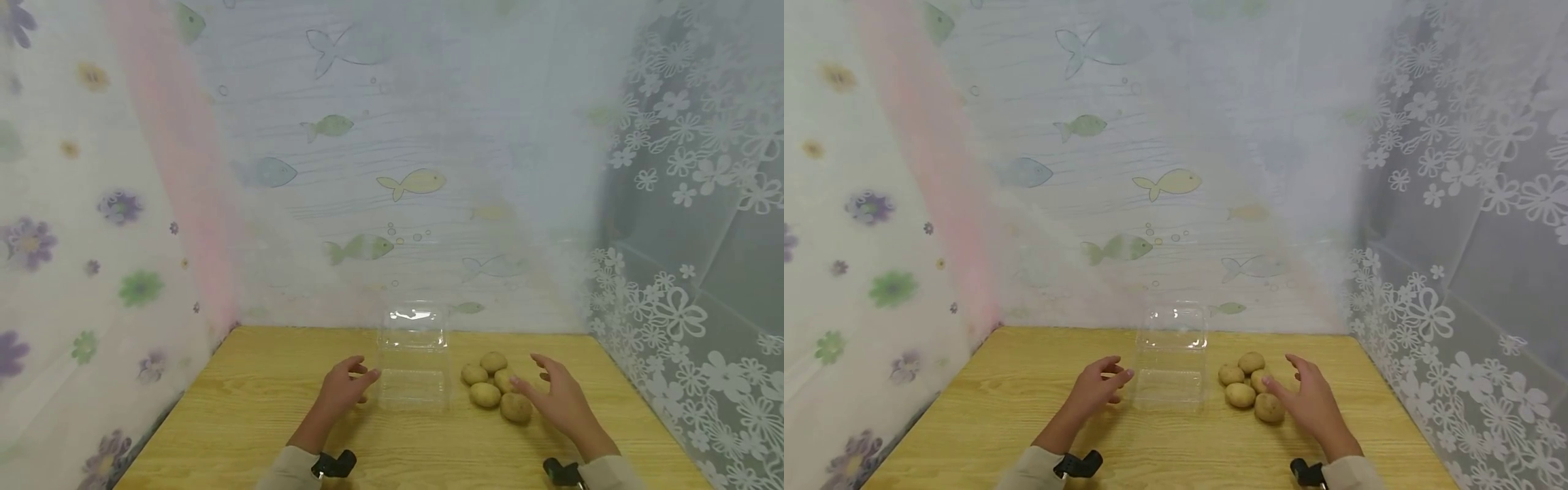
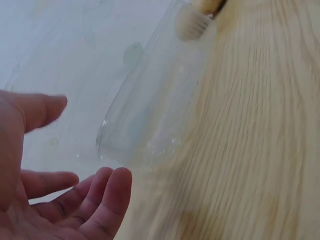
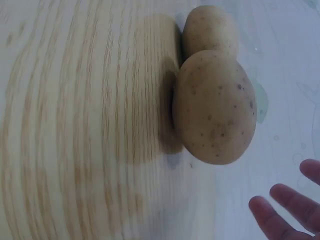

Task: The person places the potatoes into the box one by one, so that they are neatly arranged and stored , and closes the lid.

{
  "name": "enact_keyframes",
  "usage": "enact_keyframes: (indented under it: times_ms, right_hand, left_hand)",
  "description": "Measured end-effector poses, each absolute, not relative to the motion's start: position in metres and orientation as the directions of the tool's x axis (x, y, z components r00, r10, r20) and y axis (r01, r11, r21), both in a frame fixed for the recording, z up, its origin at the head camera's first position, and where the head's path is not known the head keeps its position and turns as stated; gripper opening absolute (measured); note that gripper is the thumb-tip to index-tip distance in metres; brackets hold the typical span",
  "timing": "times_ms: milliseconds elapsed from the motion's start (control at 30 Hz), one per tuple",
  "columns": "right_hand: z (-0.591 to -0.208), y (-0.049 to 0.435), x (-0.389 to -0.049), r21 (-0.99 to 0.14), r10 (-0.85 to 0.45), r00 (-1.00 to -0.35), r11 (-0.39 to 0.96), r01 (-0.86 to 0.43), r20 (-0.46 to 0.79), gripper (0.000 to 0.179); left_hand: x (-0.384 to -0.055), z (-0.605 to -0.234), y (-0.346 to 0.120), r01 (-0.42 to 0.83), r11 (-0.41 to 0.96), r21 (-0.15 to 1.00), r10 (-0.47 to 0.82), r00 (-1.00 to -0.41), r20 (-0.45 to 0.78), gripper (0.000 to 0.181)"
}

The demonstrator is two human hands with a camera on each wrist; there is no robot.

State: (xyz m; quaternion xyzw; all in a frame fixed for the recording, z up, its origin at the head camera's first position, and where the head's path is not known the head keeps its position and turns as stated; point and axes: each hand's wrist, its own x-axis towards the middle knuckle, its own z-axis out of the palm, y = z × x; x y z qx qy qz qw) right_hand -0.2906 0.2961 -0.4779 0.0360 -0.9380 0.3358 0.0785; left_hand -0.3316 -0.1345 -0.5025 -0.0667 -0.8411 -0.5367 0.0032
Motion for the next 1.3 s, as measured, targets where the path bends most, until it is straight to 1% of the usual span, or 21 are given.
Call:
enact_keyframes:
  times_ms: [200, 367, 533, 767, 967, 1100, 1300]
  right_hand:
    - [-0.485, 0.294, -0.289, -0.732, 0.034, -0.989, 0.676, -0.082, 0.143, 0.082]
    - [-0.496, 0.296, -0.290, -0.832, 0.090, -0.991, 0.554, -0.033, 0.099, 0.074]
    - [-0.505, 0.300, -0.290, -0.902, 0.140, -0.987, 0.432, -0.013, 0.081, 0.070]
    - [-0.513, 0.306, -0.287, -0.934, 0.134, -0.989, 0.357, -0.011, 0.063, 0.066]
    - [-0.517, 0.311, -0.287, -0.952, 0.124, -0.990, 0.307, -0.021, 0.062, 0.062]
    - [-0.516, 0.312, -0.288, -0.956, 0.103, -0.993, 0.290, -0.030, 0.062, 0.060]
    - [-0.515, 0.311, -0.290, -0.953, 0.062, -0.997, 0.304, -0.017, 0.038, 0.055]
  left_hand:
    - [-0.326, -0.506, -0.128, 0.069, 0.294, 0.953, 0.045, -0.997, 0.059, 0.070]
    - [-0.324, -0.511, -0.125, 0.041, 0.212, 0.976, 0.028, -0.999, 0.035, 0.067]
    - [-0.322, -0.515, -0.122, 0.033, 0.184, 0.982, 0.019, -0.999, 0.031, 0.063]
    - [-0.318, -0.522, -0.119, -0.007, 0.164, 0.986, -0.001, -1.000, -0.007, 0.058]
    - [-0.316, -0.521, -0.116, -0.006, 0.122, 0.992, 0.003, -1.000, -0.006, 0.054]
    - [-0.319, -0.521, -0.114, -0.001, 0.092, 0.996, 0.018, -1.000, -0.003, 0.053]
    - [-0.323, -0.523, -0.116, 0.018, 0.104, 0.994, 0.026, -1.000, 0.015, 0.051]
